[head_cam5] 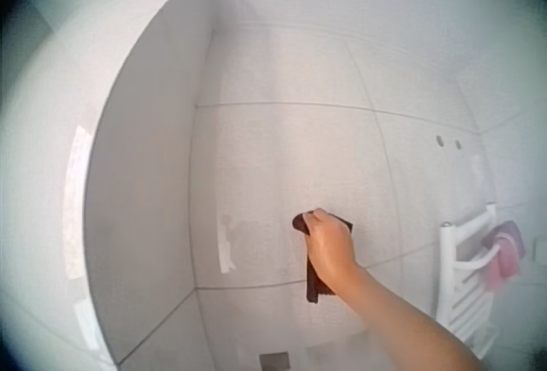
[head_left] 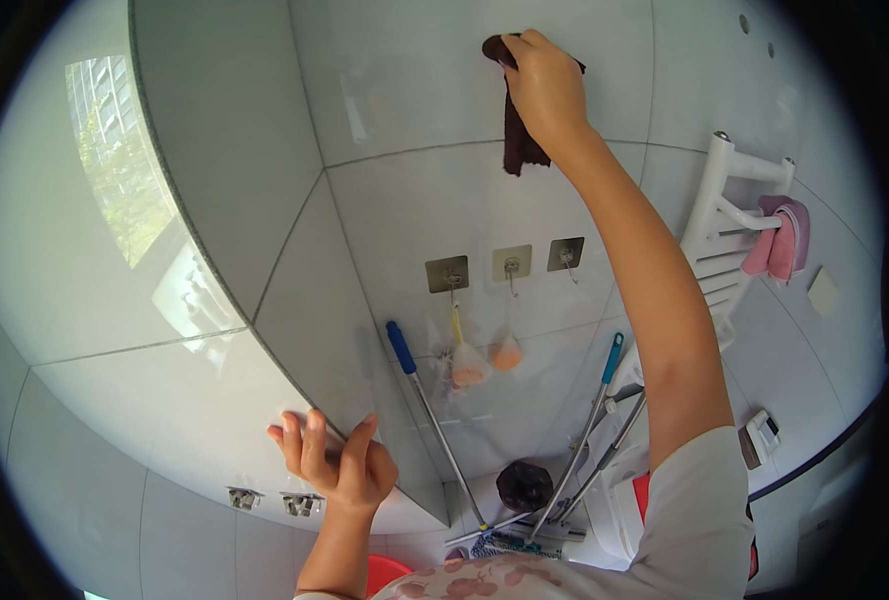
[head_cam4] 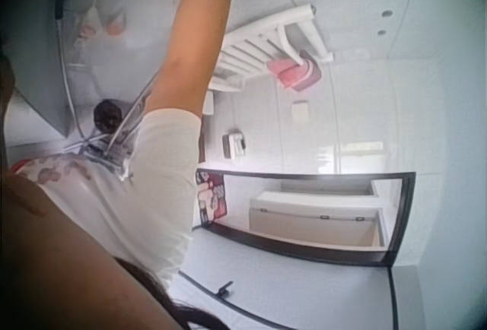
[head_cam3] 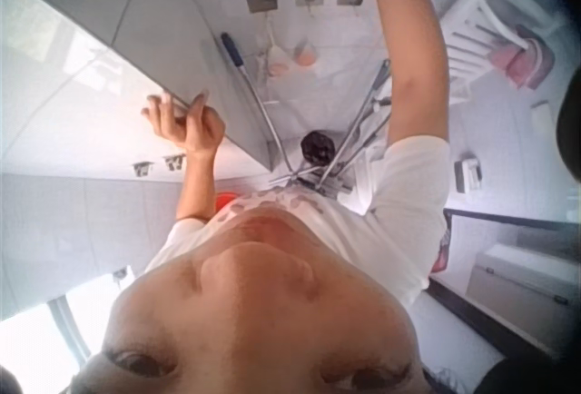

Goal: The person washes a dark cloth at the sink, wrings it out, and then wipes the tiled walls of the bathroom. They move around the room to reach different wall sections, using the cloth to clean the surfaces.

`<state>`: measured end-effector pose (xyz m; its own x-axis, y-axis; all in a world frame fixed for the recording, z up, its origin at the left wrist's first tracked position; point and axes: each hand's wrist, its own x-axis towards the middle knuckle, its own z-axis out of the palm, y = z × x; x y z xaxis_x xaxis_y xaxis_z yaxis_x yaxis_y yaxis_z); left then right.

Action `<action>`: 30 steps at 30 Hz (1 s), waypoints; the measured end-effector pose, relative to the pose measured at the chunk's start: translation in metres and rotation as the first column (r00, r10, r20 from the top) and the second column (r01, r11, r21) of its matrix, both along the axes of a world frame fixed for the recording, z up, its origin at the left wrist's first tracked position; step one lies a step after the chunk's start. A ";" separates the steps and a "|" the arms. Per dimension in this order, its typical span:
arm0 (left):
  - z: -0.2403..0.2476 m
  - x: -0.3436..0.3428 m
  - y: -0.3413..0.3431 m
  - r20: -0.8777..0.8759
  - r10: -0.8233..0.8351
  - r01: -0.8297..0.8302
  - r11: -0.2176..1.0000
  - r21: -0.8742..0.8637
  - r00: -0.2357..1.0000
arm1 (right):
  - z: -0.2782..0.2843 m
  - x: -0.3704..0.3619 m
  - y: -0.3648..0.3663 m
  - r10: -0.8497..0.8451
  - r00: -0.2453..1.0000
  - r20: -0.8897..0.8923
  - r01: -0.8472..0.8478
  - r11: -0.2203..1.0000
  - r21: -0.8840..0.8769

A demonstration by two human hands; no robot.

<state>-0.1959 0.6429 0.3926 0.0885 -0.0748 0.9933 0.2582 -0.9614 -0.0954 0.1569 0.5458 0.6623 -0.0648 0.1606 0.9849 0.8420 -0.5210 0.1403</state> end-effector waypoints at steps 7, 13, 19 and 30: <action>-0.004 -0.003 0.003 -0.010 -0.023 0.023 1.000 0.001 1.000 | -0.060 -0.004 -0.020 -0.041 0.991 -0.127 0.033 0.998 -0.062; -0.003 0.001 -0.002 0.010 -0.008 0.008 1.000 -0.017 1.000 | -0.008 0.006 -0.007 -0.050 0.993 -0.110 0.048 0.999 -0.024; -0.005 -0.001 0.002 0.014 -0.031 0.031 0.999 -0.011 0.999 | -0.016 0.003 -0.016 0.052 0.975 -0.214 -0.052 0.999 0.005; -0.006 -0.004 0.004 0.008 -0.063 0.063 0.998 -0.005 0.998 | -0.001 0.009 -0.022 0.113 0.906 -0.408 -0.094 0.993 0.068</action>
<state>-0.1995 0.6466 0.3869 0.0758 -0.0750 0.9943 0.1977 -0.9762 -0.0887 0.1659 0.5240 0.6609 0.3326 0.1286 0.9342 0.8695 -0.4253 -0.2510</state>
